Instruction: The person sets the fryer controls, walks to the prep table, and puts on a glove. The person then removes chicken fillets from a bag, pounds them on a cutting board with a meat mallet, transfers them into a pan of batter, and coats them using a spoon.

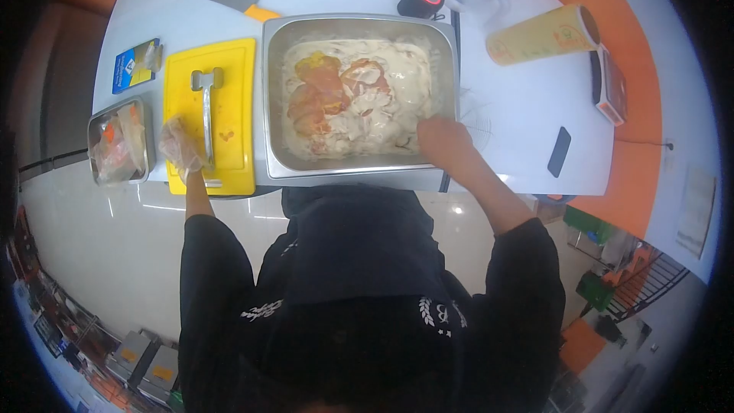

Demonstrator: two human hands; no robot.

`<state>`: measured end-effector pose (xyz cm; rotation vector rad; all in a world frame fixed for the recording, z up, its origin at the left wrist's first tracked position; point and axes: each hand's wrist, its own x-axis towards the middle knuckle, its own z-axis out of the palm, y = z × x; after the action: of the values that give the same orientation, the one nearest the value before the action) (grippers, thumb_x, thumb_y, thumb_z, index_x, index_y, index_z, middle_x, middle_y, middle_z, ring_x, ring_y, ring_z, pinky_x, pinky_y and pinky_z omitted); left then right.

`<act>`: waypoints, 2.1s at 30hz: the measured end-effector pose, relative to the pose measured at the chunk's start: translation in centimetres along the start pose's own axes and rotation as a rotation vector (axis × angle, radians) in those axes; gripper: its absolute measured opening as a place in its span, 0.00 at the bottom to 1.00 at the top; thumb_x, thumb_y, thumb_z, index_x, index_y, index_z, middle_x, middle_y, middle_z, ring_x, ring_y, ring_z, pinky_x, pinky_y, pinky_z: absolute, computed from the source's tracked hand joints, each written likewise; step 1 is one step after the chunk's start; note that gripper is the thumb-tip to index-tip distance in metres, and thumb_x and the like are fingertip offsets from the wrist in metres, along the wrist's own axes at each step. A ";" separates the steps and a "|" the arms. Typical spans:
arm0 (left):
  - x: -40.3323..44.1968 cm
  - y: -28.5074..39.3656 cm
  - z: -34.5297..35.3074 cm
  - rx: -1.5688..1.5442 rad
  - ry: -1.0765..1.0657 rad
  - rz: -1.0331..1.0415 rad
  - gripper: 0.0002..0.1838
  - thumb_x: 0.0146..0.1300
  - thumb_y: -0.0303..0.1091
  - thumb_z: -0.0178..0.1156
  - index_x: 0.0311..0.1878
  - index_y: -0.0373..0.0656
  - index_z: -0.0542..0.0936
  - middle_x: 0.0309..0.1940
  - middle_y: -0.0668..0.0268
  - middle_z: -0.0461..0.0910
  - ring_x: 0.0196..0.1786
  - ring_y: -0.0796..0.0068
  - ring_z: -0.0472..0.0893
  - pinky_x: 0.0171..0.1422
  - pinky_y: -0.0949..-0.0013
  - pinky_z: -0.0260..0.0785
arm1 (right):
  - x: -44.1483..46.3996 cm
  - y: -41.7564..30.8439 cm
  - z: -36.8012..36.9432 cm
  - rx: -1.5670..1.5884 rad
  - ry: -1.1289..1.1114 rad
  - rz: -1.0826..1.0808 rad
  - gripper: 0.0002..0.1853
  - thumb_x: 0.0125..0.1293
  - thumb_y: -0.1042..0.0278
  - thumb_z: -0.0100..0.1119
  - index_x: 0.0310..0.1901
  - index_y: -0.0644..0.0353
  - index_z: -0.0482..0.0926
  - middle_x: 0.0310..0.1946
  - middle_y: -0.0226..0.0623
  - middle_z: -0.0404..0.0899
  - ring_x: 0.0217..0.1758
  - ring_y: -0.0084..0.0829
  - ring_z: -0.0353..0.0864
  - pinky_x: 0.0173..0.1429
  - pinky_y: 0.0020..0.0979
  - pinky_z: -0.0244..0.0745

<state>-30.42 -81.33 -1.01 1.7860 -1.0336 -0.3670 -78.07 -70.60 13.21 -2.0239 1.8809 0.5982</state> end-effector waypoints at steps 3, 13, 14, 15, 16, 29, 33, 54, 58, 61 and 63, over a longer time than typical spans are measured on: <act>-0.3 0.9 0.2 -0.028 -0.016 -0.034 0.16 0.66 0.41 0.54 0.35 0.36 0.81 0.26 0.67 0.76 0.31 0.75 0.73 0.37 0.69 0.65 | 0.8 2.1 1.9 0.159 0.020 -0.114 0.07 0.55 0.74 0.52 0.28 0.66 0.80 0.34 0.52 0.80 0.40 0.49 0.81 0.44 0.45 0.77; -0.5 0.9 0.3 -0.071 0.013 -0.051 0.17 0.66 0.42 0.54 0.33 0.37 0.81 0.25 0.67 0.76 0.30 0.77 0.72 0.36 0.70 0.65 | -1.3 3.4 -2.1 0.655 -0.115 -0.138 0.08 0.57 0.72 0.53 0.29 0.70 0.79 0.29 0.56 0.77 0.36 0.53 0.77 0.43 0.45 0.70; -0.3 0.6 0.3 -0.042 0.012 -0.039 0.17 0.67 0.42 0.53 0.33 0.37 0.81 0.24 0.67 0.75 0.30 0.77 0.72 0.36 0.69 0.65 | -1.5 3.5 -3.1 0.699 -0.159 -0.102 0.08 0.58 0.73 0.53 0.29 0.70 0.79 0.30 0.56 0.77 0.36 0.53 0.76 0.44 0.44 0.70; -0.1 0.2 0.3 -0.013 0.011 -0.026 0.17 0.67 0.43 0.53 0.32 0.37 0.80 0.24 0.67 0.75 0.29 0.77 0.71 0.35 0.69 0.65 | -1.6 3.5 -3.7 0.742 -0.203 -0.066 0.08 0.58 0.73 0.53 0.30 0.70 0.79 0.30 0.56 0.78 0.37 0.54 0.76 0.44 0.44 0.70; 0.0 -0.2 0.3 0.017 0.009 -0.014 0.18 0.67 0.43 0.53 0.32 0.37 0.80 0.23 0.67 0.75 0.28 0.77 0.71 0.35 0.69 0.65 | -1.5 3.7 -3.8 0.748 -0.131 -0.061 0.09 0.59 0.73 0.53 0.31 0.69 0.79 0.31 0.56 0.78 0.37 0.54 0.77 0.44 0.44 0.71; -0.1 -0.3 -0.5 -0.005 -0.062 -0.022 0.19 0.68 0.43 0.53 0.38 0.33 0.80 0.30 0.58 0.81 0.34 0.67 0.78 0.40 0.64 0.69 | 1.3 1.4 -3.2 0.114 0.169 0.136 0.17 0.54 0.77 0.50 0.44 0.50 0.81 0.38 0.39 0.83 0.44 0.44 0.81 0.48 0.44 0.76; -0.1 -0.2 -0.2 0.022 -0.076 -0.020 0.20 0.68 0.43 0.54 0.42 0.32 0.80 0.35 0.57 0.82 0.38 0.66 0.79 0.44 0.66 0.70 | 1.2 1.4 -3.0 0.116 0.263 0.196 0.16 0.53 0.76 0.51 0.43 0.50 0.82 0.39 0.39 0.83 0.43 0.44 0.82 0.48 0.43 0.77; 0.2 -0.6 -0.4 0.000 -0.074 -0.017 0.17 0.68 0.41 0.55 0.40 0.33 0.81 0.31 0.59 0.82 0.35 0.68 0.79 0.41 0.67 0.70 | -2.0 1.6 -5.1 0.040 0.081 0.110 0.06 0.56 0.71 0.53 0.34 0.58 0.79 0.32 0.46 0.82 0.38 0.48 0.83 0.40 0.45 0.77; -0.5 1.4 -0.1 -0.055 -0.035 0.015 0.18 0.67 0.42 0.56 0.40 0.33 0.81 0.31 0.59 0.82 0.34 0.69 0.79 0.40 0.66 0.69 | -1.2 0.8 -0.5 0.003 0.132 0.008 0.06 0.57 0.70 0.53 0.32 0.58 0.79 0.29 0.45 0.81 0.36 0.47 0.83 0.38 0.45 0.77; 0.1 -0.1 0.0 -0.045 -0.028 0.023 0.17 0.68 0.41 0.56 0.39 0.33 0.82 0.31 0.59 0.82 0.34 0.68 0.79 0.40 0.66 0.70 | -0.1 -0.7 0.3 0.001 0.139 0.023 0.06 0.58 0.70 0.52 0.31 0.59 0.79 0.27 0.44 0.81 0.34 0.47 0.84 0.37 0.45 0.78; -0.2 0.1 -0.1 -0.016 -0.017 0.016 0.17 0.68 0.40 0.56 0.38 0.33 0.82 0.31 0.59 0.82 0.35 0.68 0.79 0.40 0.66 0.70 | -0.1 -1.1 -0.1 -0.036 0.122 0.034 0.06 0.58 0.71 0.52 0.30 0.59 0.79 0.27 0.44 0.81 0.34 0.47 0.84 0.37 0.44 0.78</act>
<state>-30.48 -81.16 -0.93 1.7615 -1.0536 -0.3798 -76.99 -70.46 13.28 -2.0993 1.9908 0.5316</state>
